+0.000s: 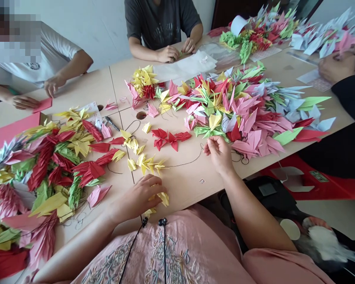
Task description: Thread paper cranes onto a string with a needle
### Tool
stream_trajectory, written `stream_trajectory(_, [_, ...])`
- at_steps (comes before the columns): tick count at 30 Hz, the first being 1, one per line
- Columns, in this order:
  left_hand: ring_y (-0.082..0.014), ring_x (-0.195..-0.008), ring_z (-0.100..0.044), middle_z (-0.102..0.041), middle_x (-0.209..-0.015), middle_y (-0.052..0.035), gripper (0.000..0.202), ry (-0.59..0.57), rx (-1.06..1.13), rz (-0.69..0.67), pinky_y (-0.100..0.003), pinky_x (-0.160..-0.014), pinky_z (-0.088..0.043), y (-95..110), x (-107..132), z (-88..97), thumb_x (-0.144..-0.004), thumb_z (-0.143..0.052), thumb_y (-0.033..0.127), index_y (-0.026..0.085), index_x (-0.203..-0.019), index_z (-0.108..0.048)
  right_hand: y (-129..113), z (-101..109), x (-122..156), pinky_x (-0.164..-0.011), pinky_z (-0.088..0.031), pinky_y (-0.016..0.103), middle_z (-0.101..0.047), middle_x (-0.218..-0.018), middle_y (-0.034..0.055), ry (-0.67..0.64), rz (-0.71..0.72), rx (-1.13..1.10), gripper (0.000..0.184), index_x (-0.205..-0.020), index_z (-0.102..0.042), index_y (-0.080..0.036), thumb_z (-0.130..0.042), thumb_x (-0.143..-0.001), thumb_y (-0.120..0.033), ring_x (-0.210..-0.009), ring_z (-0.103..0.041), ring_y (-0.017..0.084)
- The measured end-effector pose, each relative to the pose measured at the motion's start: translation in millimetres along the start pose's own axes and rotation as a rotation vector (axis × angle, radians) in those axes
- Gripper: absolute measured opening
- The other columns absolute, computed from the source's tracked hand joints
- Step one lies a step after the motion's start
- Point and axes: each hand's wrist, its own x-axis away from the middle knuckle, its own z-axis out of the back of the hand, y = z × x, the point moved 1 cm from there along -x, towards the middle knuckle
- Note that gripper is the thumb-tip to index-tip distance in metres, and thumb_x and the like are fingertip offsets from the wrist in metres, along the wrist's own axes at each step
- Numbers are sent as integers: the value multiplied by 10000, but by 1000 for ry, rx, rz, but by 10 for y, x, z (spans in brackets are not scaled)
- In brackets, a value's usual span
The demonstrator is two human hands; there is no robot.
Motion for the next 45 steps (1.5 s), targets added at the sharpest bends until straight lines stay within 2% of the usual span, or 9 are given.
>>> stream_trajectory(7, [-190, -864, -654, -701, -997, -81, 202, 266, 182, 22, -310, -745, -548, 27, -8, 371, -958, -543, 213, 185, -1109, -673, -405, -290, 119, -445, -505, 242, -642, -610, -28, -116, 114, -57, 295, -826, -589, -220, -719, -830, -485, -497, -606, 130])
stream_trajectory(10, [-166, -800, -660, -719, -927, -57, 185, 459, 575, 34, -273, -708, -553, 107, 20, 642, -943, -607, 312, 208, -1059, -707, -828, -571, 167, -463, -523, 244, -659, -636, -21, -241, 211, -104, 191, -858, -613, -230, -674, -896, -407, -528, -626, 133])
stream_trajectory(14, [-134, -699, -639, -726, -850, -30, 184, 789, 1214, -85, -227, -653, -561, 239, 82, 952, -844, -744, 383, 248, -967, -768, -1431, -978, 280, -490, -531, 249, -671, -661, -32, -405, 362, -176, 80, -921, -617, -274, -621, -949, -349, -558, -635, 132])
stream_trajectory(18, [-112, -690, -630, -735, -884, -36, 220, 979, 1446, -160, -175, -625, -561, 321, 158, 1111, -765, -820, 361, 237, -946, -798, -1756, -1309, 434, -542, -539, 264, -669, -745, -14, -552, 469, -292, 54, -994, -624, -293, -579, -984, -266, -628, -628, 133])
stream_trajectory(25, [-104, -681, -611, -687, -780, -19, 148, 972, 1388, -177, -178, -651, -539, 254, 253, 1087, -830, -778, 316, 247, -961, -783, -1689, -1559, 469, -617, -518, 315, -641, -839, 3, -693, 543, -229, 129, -1035, -592, -310, -528, -998, -205, -709, -608, 158])
stream_trajectory(31, [-150, -766, -645, -689, -939, -39, 106, 973, 1149, -143, -226, -657, -551, 225, 236, 1066, -895, -701, 256, 259, -998, -720, -1653, -1547, 446, -660, -527, 363, -641, -1083, 50, -720, 636, -74, 164, -1030, -602, -323, -546, -967, -183, -875, -627, 217])
stream_trajectory(37, [-82, -670, -596, -653, -845, 14, 89, 983, 1118, -120, -144, -617, -520, 259, 200, 1054, -912, -683, 231, 284, -980, -706, -1701, -1571, 460, -708, -548, 353, -672, -968, 31, -815, 683, -100, 209, -1080, -610, -327, -540, -968, -164, -832, -628, 202])
stream_trajectory(40, [-63, -621, -583, -640, -772, 25, 75, 966, 1196, -130, -121, -587, -496, 247, 197, 1043, -900, -698, 205, 266, -944, -703, -1693, -1576, 452, -693, -553, 333, -638, -871, 26, -821, 616, -177, 187, -1062, -626, -313, -533, -979, -174, -801, -624, 188])
stream_trajectory(45, [-80, -644, -607, -662, -780, 6, 51, 846, 1383, -215, -163, -616, -509, 194, 192, 1037, -890, -711, 211, 240, -926, -690, -1682, -1589, 414, -560, -563, 256, -606, -850, 9, -890, 314, -476, 94, -993, -652, -287, -574, -977, -236, -640, -629, 126])
